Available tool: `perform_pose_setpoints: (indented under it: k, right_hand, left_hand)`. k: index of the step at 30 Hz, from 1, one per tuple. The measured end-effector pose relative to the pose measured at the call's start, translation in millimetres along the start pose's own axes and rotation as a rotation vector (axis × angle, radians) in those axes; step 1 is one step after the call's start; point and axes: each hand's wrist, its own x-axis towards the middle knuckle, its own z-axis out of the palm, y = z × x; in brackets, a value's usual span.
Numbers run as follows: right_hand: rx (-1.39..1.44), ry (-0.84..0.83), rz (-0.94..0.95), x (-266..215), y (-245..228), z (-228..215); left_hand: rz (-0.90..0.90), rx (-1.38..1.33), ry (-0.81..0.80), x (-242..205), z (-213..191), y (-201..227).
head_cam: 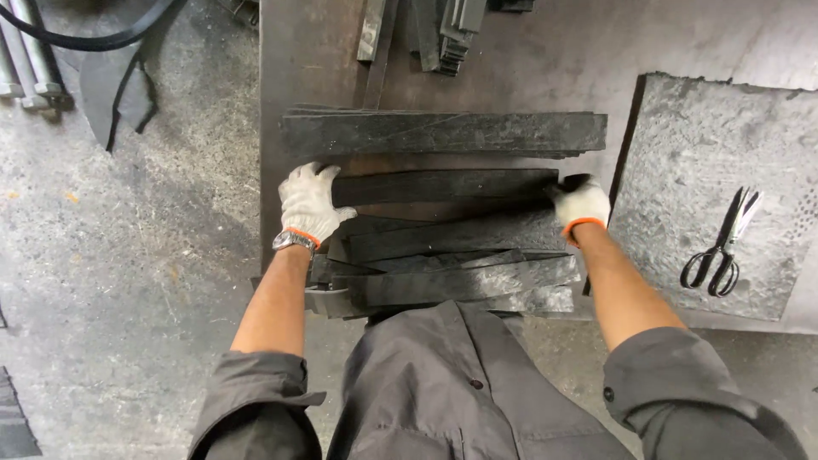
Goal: The person uses shears to cut strips from a large sheet of black rubber material on a metal workbench. After cutting several strips, the person stacks them neatly on the table.
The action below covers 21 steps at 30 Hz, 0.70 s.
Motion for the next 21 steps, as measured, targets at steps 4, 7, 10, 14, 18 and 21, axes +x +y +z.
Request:
perform_pose_setpoints:
  k: [4, 7, 10, 14, 18, 21]
  right_hand:
    - [-0.573, -0.005, -0.142, -16.7, -18.5, 15.1]
    - [-0.459, -0.120, -0.352, -25.8, -43.1, 32.2]
    - [-0.129, -0.237, -0.108, -49.7, -104.4, 39.1]
    - [-0.024, -0.143, -0.038, -49.4, -105.7, 59.0]
    - [0.000, -0.097, -0.010, -47.0, -108.2, 58.7]
    - [-0.180, -0.129, -0.165, -31.2, -86.6, 68.2]
  left_hand:
    - [0.024, 0.033, -0.002, 1.1, -18.6, 18.5]
    - [0.021, 0.064, -0.296, 14.5, -10.8, 45.4]
    - [0.178, -0.038, -0.139, 25.0, 40.9, 66.7]
    - [0.228, -0.067, -0.208, 35.8, 50.1, 101.1]
    - [0.229, -0.087, -0.177, 39.4, 48.1, 106.0]
    - [0.265, -0.061, -0.237, 39.9, 46.5, 104.9]
